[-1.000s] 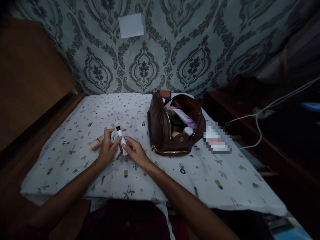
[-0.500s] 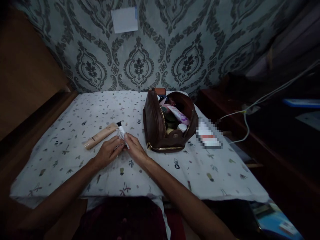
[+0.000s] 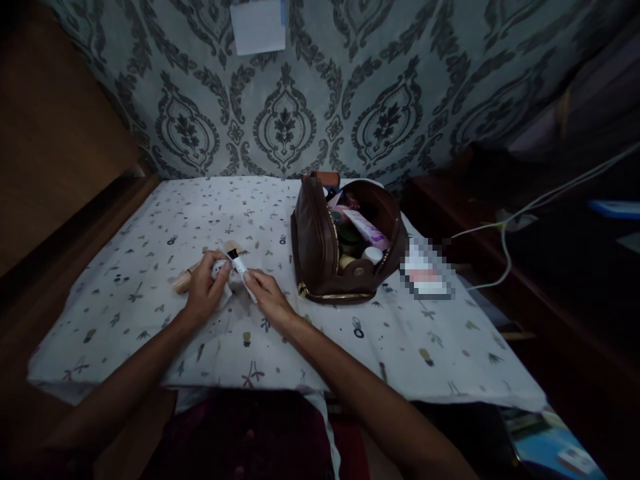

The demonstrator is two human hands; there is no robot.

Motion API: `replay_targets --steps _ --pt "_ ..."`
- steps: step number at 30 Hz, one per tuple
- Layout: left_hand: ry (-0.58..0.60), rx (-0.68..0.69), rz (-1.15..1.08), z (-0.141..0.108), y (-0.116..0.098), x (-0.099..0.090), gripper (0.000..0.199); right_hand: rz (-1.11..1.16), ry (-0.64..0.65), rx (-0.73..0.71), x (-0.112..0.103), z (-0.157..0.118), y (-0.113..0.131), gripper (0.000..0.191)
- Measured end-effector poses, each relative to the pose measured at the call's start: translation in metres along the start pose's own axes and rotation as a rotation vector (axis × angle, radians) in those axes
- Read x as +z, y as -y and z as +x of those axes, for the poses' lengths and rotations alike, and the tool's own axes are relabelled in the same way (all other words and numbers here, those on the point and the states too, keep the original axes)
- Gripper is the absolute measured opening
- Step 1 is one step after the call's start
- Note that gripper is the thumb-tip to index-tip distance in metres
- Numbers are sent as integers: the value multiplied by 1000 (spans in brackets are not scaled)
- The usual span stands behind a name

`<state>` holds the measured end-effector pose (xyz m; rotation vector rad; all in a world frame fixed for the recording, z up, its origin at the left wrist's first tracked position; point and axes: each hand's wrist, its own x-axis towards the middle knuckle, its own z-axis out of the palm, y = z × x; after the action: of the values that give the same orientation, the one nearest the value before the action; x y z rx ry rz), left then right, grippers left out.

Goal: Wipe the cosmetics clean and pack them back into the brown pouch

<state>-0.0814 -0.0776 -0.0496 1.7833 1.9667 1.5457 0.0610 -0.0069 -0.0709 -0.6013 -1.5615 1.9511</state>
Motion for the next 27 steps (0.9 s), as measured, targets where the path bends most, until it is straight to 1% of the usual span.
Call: replay_targets --steps 1,3,7,10,13,15,18,21,23,25,27 --pt "-12 -11 -22 1 0 0 13 18 20 -5 0 0 1 42" --pt "15 -18 -63 1 0 0 14 76 27 -8 1 1 0 38" --pt "192 20 -80 0 -3 3 18 177 -93 20 -1 7 -5 47" --pt "320 56 -100 -2 -6 4 19 228 -136 55 -5 9 -8 50" --pt "402 70 -120 -3 -7 3 17 242 -151 81 -8 10 -6 45" --pt "424 81 -110 -3 -7 3 17 262 -156 90 -8 10 -4 41" --pt "388 106 -108 -3 -7 4 22 305 -153 98 -7 11 -4 38" --pt "278 90 -142 -2 -6 5 27 346 -145 100 -7 11 -5 40" --pt "209 13 -171 -1 -5 4 28 368 -117 105 -8 10 -5 41" --pt "157 -108 -176 2 -2 1 28 385 -87 109 -8 10 -5 40" --pt "146 -206 -160 5 2 -4 27 404 -76 104 -8 9 -5 39"
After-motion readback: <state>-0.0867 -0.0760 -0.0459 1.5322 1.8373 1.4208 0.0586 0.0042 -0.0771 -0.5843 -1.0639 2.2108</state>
